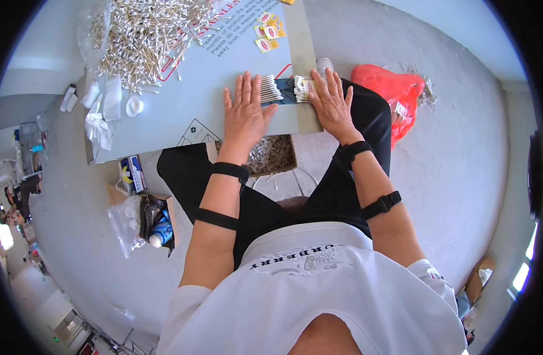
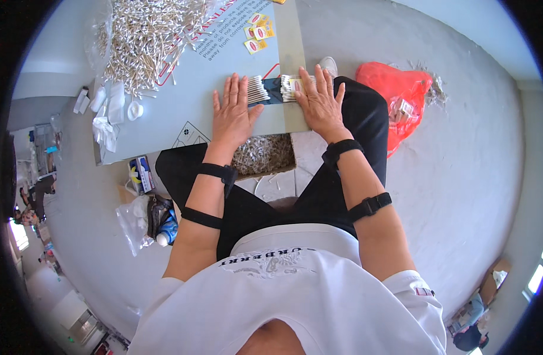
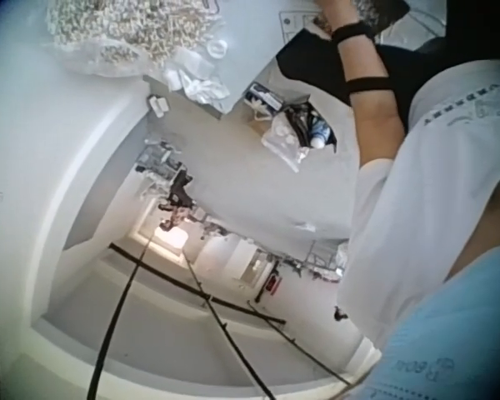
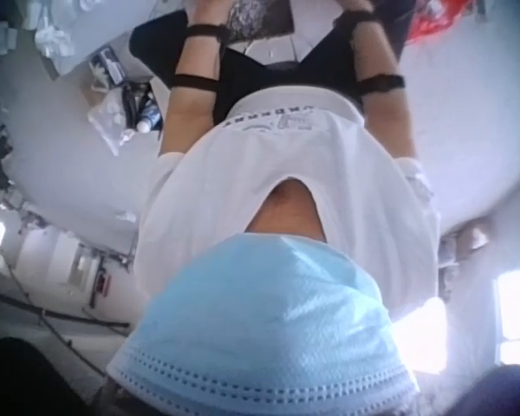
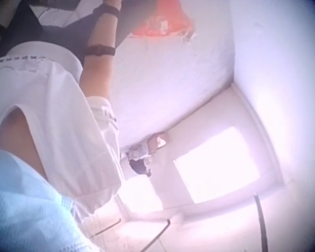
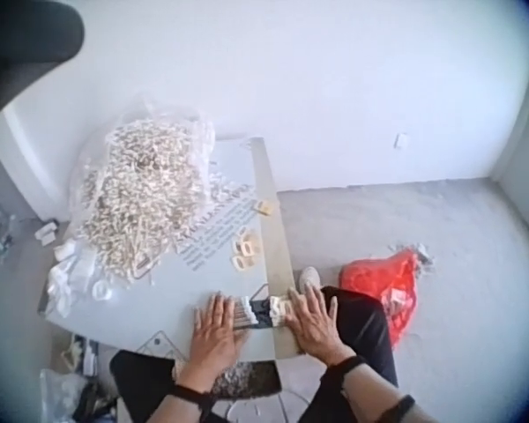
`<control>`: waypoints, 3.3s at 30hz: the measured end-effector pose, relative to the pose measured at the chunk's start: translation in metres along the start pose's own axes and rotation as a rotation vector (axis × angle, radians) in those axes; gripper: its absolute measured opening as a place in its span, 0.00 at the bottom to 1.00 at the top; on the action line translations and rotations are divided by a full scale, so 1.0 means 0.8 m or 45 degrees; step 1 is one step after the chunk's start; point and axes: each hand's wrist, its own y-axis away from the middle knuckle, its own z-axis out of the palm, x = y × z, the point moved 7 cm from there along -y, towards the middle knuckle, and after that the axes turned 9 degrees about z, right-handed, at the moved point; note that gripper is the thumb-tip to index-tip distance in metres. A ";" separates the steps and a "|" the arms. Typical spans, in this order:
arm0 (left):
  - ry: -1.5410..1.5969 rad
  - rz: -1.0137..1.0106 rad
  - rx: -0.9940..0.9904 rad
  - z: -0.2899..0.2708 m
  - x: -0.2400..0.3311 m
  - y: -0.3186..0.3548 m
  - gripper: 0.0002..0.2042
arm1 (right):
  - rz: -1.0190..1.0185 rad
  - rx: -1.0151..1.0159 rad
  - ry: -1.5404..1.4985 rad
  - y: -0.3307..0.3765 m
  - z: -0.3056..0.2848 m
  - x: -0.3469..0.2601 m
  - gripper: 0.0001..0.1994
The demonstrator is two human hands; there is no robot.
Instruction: Organizing cotton swabs into small bundles and placing them into plastic packaging with labels.
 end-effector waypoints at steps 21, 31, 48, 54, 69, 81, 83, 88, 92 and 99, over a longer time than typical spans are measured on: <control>1.288 -0.161 0.670 0.005 0.028 -0.030 0.31 | 0.636 -0.039 -1.626 -0.028 0.019 0.075 0.24; 1.704 -0.199 0.753 0.016 0.068 -0.059 0.32 | 0.765 0.060 -1.972 -0.032 0.049 0.060 0.14; 1.317 -0.535 0.913 -0.002 -0.071 -0.033 0.18 | 0.310 0.858 -0.737 -0.033 -0.048 0.081 0.13; 0.069 -0.547 0.926 -0.093 -0.235 -0.025 0.17 | 0.159 0.264 -1.265 -0.047 -0.047 -0.023 0.08; 0.235 -0.427 0.716 -0.063 -0.157 -0.021 0.15 | -0.115 -0.191 -0.982 -0.081 0.021 -0.180 0.17; 0.341 -0.816 0.307 -0.066 -0.187 0.022 0.12 | -0.245 -0.433 -0.483 -0.095 0.029 -0.212 0.14; 0.267 -0.774 0.377 -0.061 -0.180 0.027 0.09 | -0.373 -0.345 -0.510 -0.077 0.030 -0.210 0.11; 0.166 -0.746 0.534 -0.054 -0.184 0.031 0.05 | -0.514 -0.213 -0.575 -0.061 0.030 -0.208 0.08; 0.306 -0.620 0.575 -0.055 -0.176 0.003 0.06 | -0.522 -0.245 -0.643 -0.062 0.030 -0.204 0.07; 0.284 -0.565 0.461 -0.057 -0.150 -0.028 0.17 | -0.393 -0.394 -0.791 -0.068 0.038 -0.189 0.10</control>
